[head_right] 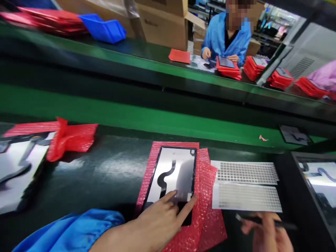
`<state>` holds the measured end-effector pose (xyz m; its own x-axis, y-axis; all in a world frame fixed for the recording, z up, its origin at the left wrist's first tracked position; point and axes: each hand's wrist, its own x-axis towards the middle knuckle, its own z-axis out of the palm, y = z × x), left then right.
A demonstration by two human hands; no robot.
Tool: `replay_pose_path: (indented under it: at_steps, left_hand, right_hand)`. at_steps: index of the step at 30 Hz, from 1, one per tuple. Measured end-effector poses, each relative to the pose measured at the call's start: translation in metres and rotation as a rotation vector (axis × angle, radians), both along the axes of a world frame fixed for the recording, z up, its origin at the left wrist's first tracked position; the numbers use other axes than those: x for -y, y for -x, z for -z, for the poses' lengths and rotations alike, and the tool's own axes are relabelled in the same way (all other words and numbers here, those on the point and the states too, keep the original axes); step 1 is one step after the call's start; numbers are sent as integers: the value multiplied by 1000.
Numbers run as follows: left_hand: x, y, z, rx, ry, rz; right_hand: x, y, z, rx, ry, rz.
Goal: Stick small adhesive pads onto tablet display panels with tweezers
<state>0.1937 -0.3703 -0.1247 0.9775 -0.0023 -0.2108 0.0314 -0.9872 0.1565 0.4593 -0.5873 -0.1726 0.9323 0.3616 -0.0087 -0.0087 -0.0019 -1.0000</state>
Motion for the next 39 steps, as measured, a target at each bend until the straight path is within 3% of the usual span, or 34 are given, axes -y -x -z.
replay_pose_path:
  at_steps: [3,5,7,9,16,21,27,30,39]
  left_hand:
    - [-7,-11,11,-76,25,-8]
    - [-8,-19,20,-37,55,-19]
    - [-7,-25,29,43,61,-42]
    - [-7,-28,36,123,71,-64]
    - [-14,-36,37,314,57,-28]
    - [-13,-37,38,339,10,-22]
    - [-8,-24,38,472,-57,-246]
    - [-7,-21,35,397,-74,-381]
    - [-11,-23,31,324,-67,-425]
  right_hand:
    - [-91,29,-16,20,101,-309]
    - [-139,37,-18,50,127,-436]
    - [-171,38,-15,44,136,-517]
    - [-185,37,-9,24,153,-561]
    - [-183,34,5,-92,179,-649]
    - [-180,35,8,-75,192,-707]
    - [-176,34,13,-34,172,-767]
    - [-177,34,14,-39,179,-792]
    - [-175,33,13,-17,177,-812]
